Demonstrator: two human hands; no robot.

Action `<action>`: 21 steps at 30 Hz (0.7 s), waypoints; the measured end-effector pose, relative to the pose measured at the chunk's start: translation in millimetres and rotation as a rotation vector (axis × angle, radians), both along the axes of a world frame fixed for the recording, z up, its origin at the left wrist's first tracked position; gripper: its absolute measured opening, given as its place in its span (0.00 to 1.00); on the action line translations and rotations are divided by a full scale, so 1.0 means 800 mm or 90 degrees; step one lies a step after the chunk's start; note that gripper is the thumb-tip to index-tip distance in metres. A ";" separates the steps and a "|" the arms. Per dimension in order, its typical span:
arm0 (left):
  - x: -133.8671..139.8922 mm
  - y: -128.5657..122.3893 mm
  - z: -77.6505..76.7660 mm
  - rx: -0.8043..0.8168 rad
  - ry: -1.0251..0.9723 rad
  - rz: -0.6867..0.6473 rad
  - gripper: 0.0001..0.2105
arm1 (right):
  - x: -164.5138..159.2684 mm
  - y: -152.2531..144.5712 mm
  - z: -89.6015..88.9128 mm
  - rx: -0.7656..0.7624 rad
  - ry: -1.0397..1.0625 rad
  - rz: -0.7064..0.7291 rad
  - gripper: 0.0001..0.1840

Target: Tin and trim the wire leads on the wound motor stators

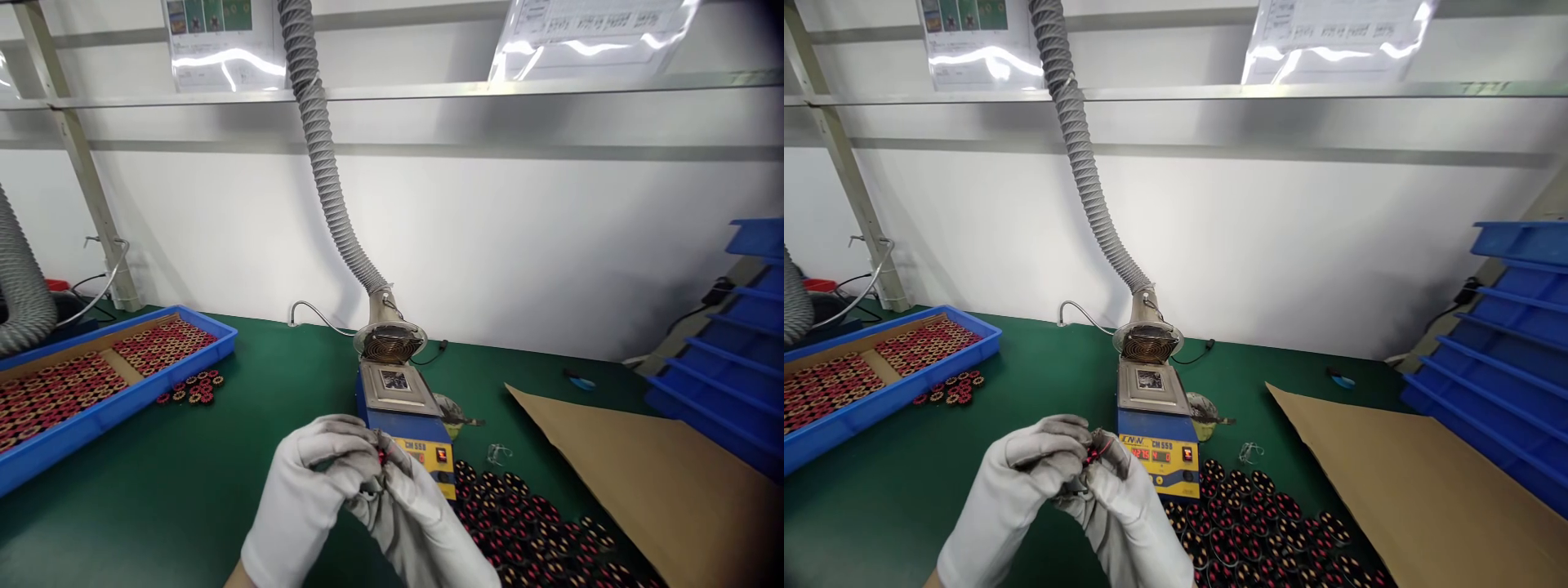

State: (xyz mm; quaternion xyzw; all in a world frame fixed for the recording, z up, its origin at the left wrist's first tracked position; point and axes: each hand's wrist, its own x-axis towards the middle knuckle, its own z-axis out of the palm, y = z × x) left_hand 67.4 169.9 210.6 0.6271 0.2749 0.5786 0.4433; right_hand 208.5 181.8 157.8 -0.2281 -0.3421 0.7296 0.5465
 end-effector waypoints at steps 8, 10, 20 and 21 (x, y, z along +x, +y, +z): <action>-0.011 0.000 0.005 0.004 -0.012 0.046 0.10 | -0.011 -0.014 0.012 -0.003 0.078 -0.007 0.17; -0.004 0.000 0.006 -0.021 0.046 -0.006 0.09 | -0.009 -0.011 0.015 -0.014 0.085 0.013 0.16; -0.017 0.001 0.005 0.013 0.032 0.119 0.12 | -0.015 -0.045 0.037 -0.053 0.212 0.037 0.13; -0.015 -0.001 0.005 0.032 0.096 0.097 0.15 | -0.016 -0.046 0.037 -0.047 0.217 0.024 0.12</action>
